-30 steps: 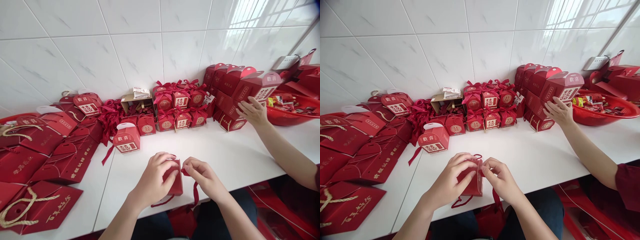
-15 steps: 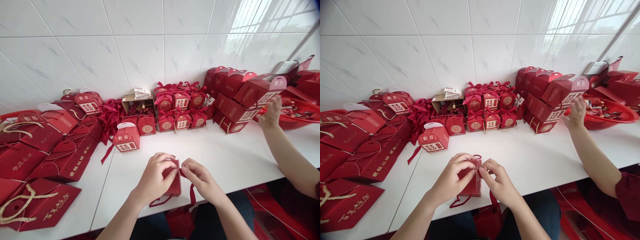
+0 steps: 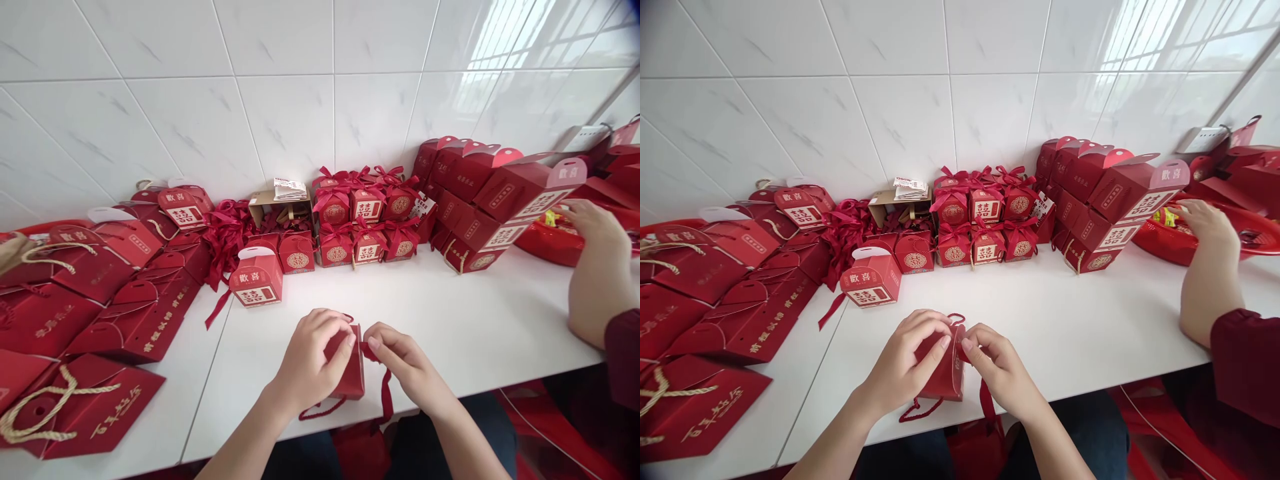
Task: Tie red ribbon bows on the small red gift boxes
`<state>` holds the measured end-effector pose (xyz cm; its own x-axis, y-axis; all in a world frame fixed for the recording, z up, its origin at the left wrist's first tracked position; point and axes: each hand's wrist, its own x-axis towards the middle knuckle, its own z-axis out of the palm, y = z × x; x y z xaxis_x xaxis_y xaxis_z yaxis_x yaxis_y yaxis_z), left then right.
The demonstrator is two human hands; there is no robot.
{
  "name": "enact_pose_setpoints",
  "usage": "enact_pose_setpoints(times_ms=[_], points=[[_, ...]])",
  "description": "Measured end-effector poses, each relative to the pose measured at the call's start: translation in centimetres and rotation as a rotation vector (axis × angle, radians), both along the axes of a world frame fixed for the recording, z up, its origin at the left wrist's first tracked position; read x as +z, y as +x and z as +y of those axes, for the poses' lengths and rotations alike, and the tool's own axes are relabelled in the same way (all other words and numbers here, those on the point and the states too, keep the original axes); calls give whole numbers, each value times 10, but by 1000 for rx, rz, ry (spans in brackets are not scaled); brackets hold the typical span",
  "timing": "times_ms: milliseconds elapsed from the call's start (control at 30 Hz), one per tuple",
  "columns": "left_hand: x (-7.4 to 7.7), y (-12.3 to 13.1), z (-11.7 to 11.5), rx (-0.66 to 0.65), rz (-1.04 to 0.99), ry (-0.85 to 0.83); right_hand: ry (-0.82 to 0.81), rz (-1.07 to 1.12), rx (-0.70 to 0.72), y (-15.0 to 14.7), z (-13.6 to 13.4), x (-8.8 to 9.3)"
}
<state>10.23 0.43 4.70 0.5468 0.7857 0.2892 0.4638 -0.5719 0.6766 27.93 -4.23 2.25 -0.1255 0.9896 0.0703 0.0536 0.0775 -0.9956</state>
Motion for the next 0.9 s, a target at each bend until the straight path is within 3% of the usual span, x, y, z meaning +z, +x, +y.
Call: enact_pose_setpoints(times_ms=[167, 433, 667, 833, 900], points=[[2, 3, -1, -12, 87, 79, -24, 66, 19, 0, 2, 2], [-3, 4, -2, -7, 49, 106, -25, 72, 24, -1, 3, 5], [0, 3, 1, -55, -41, -57, 9, -93, 4, 5, 4, -3], [8, -8, 11, -40, -135, -158, 126, -255, -216, 9, 7, -11], [17, -12, 15, -46, -144, -137, 162, -199, -149, 6, 11, -4]])
